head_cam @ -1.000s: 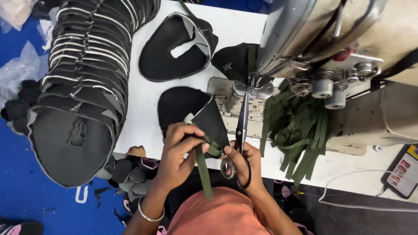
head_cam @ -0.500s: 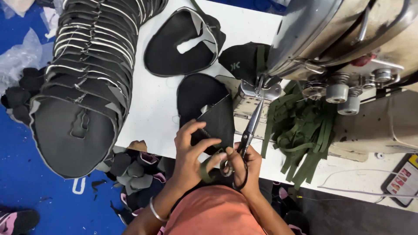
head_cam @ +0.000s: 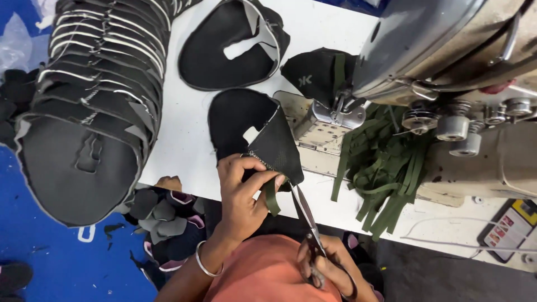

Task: The person uses scissors to trim excess green fabric straps from black shoe uppers. They handle the shoes one at a time, cutting the straps and placing the finished items on a nearby pile.

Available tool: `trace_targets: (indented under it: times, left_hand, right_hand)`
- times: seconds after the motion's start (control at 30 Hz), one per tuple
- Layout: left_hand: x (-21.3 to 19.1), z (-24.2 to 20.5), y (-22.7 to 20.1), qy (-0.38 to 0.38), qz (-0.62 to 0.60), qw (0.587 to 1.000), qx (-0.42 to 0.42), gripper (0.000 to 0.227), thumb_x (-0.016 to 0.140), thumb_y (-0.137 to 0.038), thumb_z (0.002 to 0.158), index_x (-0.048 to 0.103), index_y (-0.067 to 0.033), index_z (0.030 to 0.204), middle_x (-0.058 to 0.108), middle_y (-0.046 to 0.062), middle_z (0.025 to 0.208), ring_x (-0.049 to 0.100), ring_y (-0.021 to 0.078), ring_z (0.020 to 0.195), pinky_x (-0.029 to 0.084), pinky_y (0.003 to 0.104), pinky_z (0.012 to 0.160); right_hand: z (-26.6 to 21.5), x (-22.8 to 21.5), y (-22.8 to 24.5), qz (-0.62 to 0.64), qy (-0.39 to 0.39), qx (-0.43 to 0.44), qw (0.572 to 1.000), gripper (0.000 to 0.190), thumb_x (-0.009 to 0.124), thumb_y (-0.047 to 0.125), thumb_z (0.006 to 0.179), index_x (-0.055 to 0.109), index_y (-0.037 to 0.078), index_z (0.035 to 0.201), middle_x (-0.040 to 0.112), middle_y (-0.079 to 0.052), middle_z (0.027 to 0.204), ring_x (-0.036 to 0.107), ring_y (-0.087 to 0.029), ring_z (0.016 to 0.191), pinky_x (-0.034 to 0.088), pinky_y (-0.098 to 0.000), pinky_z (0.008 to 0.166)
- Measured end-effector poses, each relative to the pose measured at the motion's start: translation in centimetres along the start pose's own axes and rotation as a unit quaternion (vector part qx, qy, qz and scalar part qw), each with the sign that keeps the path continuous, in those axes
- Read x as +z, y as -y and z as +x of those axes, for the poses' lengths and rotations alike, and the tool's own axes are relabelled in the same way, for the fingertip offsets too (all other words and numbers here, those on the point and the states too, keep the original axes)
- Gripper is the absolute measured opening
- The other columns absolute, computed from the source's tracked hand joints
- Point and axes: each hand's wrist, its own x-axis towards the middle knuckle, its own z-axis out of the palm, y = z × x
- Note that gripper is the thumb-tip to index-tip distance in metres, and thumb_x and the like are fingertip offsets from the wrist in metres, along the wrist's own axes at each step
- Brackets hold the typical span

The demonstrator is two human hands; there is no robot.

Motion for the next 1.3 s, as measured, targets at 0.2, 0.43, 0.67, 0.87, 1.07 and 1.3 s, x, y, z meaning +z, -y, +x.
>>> trace_targets:
  times: [0.2,0.43,0.67,0.87,1.07,1.3]
  left_hand:
    - [0.3,0.3,-0.3,-0.007,0.023,1.0,0.003,0.013,0.084,-0.016,0.086,0.078,-0.0108,0.095,0.057,0.003,0.103,0.049,0.0286,0.108,0.042,0.041,0.093]
    - [0.0,0.0,0.3,-0.002,0.031,0.999,0.036,0.014,0.084,-0.017,0.085,0.077,-0.0111,0.095,0.058,0.002,0.101,0.047,0.0284,0.104,0.041,0.041,0.092]
    - [-0.7,-0.4,1.7,0.067,0.019,0.993,0.095,0.016,0.081,-0.011,0.084,0.078,-0.0115,0.1,0.063,-0.001,0.106,0.048,0.0281,0.105,0.042,0.04,0.094]
    - [-2.3,-0.2,1.7,0.184,-0.03,0.967,0.171,0.014,0.076,-0.008,0.08,0.076,-0.0112,0.093,0.064,-0.002,0.105,0.053,0.0261,0.106,0.042,0.042,0.096]
    - [-4.0,-0.2,2.1,0.149,-0.049,0.986,0.06,0.012,0.082,-0.014,0.084,0.075,-0.0101,0.093,0.061,0.003,0.103,0.054,0.0275,0.107,0.044,0.041,0.096]
    - [-2.9,-0.6,1.0,0.092,-0.041,0.992,0.07,0.014,0.079,-0.004,0.076,0.073,-0.0085,0.089,0.059,0.005,0.104,0.054,0.0308,0.113,0.042,0.044,0.1]
  right_hand:
    - [1.2,-0.5,-2.4,0.036,0.015,-0.006,0.999,0.058,0.064,0.052,0.096,0.066,-0.006,0.102,0.066,-0.006,0.071,0.055,-0.008,0.053,0.042,-0.0222,0.048]
    - [1.2,-1.3,-2.1,0.066,0.023,0.002,0.998,0.057,0.06,0.05,0.1,0.065,-0.006,0.103,0.066,-0.007,0.071,0.054,-0.009,0.051,0.042,-0.0228,0.047]
    - [1.6,-1.9,-2.8,-0.002,-0.003,-0.003,1.0,0.054,0.059,0.049,0.1,0.069,-0.004,0.105,0.068,-0.005,0.07,0.057,-0.008,0.051,0.044,-0.0213,0.047]
    - [1.3,-1.8,-4.4,-0.112,-0.096,-0.04,0.988,0.033,0.074,0.028,0.093,0.073,-0.004,0.092,0.064,-0.002,0.063,0.055,-0.006,0.051,0.043,-0.0216,0.047]
    - [3.1,-0.5,-2.0,-0.11,-0.324,-0.104,0.934,0.023,0.075,0.017,0.083,0.064,-0.002,0.093,0.065,-0.001,0.066,0.053,-0.006,0.048,0.041,-0.0214,0.043]
    - [8.5,2.5,-1.2,-0.026,-0.243,-0.109,0.964,0.015,0.072,0.012,0.091,0.072,-0.003,0.09,0.065,-0.002,0.067,0.053,-0.006,0.051,0.041,-0.0223,0.046]
